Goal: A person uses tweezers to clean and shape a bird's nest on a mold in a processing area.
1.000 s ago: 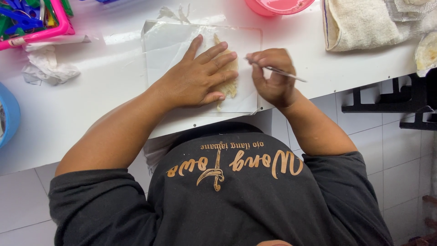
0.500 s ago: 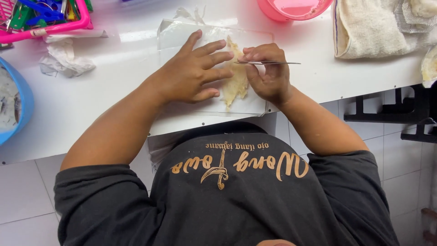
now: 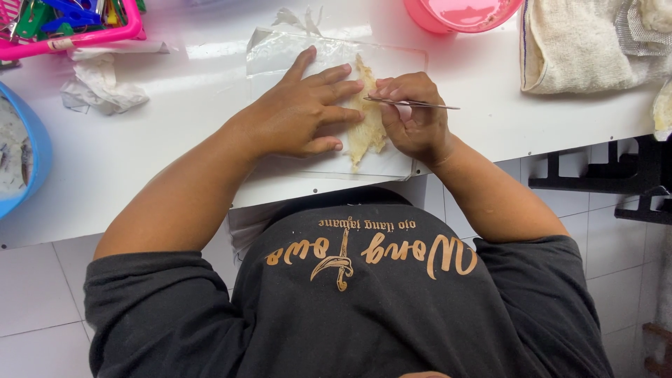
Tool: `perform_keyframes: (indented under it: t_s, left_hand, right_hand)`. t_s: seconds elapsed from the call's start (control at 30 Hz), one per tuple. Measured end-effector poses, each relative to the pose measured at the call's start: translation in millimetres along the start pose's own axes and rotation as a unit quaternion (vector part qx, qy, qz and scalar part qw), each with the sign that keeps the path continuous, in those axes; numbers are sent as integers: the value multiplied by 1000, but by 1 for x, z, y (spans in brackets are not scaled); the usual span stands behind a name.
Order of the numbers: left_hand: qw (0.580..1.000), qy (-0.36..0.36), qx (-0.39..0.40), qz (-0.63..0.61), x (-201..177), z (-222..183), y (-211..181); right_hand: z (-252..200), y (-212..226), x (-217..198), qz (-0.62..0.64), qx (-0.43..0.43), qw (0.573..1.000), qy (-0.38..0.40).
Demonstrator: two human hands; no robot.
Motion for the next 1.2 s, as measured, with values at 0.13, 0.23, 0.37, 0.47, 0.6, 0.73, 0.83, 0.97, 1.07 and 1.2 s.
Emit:
perform_keyframes:
  t_s: [0.13, 0.23, 0.37, 0.47, 0.6, 0.73, 0.83, 0.97, 1.07, 1.2]
  left_hand:
    - [1000, 2, -1, -1, -1, 1, -1]
    - [1000, 3, -1, 2, -1, 1, -1]
    - [1000, 3, 0, -5, -2, 1, -1]
    - [1000, 9, 1, -5, -1, 1, -2]
    - [1000, 7, -1, 0, 1, 1, -1]
    - [1000, 11, -4, -4, -1, 2, -1]
    - [1000, 12, -3, -15, -4, 1, -2]
    - [998, -54, 19, -29, -16, -4, -1]
    - [993, -114, 6, 40, -30, -5, 4]
    - [995, -91, -20, 48, -18, -6, 9]
  right_hand:
    - [-8, -6, 2, -25, 4, 999, 24]
    - [-1, -1, 4, -26, -4, 1000, 14]
    - [-3, -1, 4, -15, -10, 1000, 22]
    - [-5, -6, 4, -43, 1, 999, 21]
    - [-5, -5, 5, -22, -1, 1000, 20]
    - [-2, 6, -1, -23, -36, 999, -4]
    - [24, 33, -23, -23, -69, 995, -69]
    - [47, 39, -58, -37, -105, 988, -106]
    - [54, 13, -52, 40, -41, 995, -86]
    - [36, -28, -25, 66, 96, 993, -35]
Point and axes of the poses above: each hand's wrist, its own z-axis towards the middle knuckle, its own x-axis out of the palm, y = z × x, the point moved 10 cm from there along z, towards the middle knuckle, and after that the axes turned 9 degrees about z, right-handed, at the moved point
